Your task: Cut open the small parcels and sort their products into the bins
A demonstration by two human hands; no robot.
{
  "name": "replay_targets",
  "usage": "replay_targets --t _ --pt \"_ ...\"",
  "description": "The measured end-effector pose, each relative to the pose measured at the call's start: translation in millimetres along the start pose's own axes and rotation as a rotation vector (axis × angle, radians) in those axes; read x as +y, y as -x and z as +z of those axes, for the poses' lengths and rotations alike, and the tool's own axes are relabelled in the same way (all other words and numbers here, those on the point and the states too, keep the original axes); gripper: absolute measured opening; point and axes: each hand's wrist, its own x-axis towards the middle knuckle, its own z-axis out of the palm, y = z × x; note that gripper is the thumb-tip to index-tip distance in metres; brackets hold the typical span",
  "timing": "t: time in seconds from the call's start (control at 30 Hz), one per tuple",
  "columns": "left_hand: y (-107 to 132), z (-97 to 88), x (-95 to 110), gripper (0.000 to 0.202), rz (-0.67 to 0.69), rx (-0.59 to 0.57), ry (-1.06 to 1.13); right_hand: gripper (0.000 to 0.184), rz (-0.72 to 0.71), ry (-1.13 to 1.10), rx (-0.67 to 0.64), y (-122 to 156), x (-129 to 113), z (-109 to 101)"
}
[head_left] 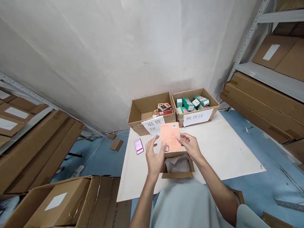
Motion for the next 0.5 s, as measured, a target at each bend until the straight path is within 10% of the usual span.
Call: replay_targets --t 0.2,0.5 --pt "-26.4 -16.3 -0.1 0.071 -0.440 -0.203 0.428 0.053 -0.002 -0.011 -0.071 3.9 -0.8 0.4" --pt "-24.7 -23.6 9.4 0.015 0.021 -0.125 0.117 0.033 -0.302 0.233 -0.055 -1.7 2.4 -11.4"
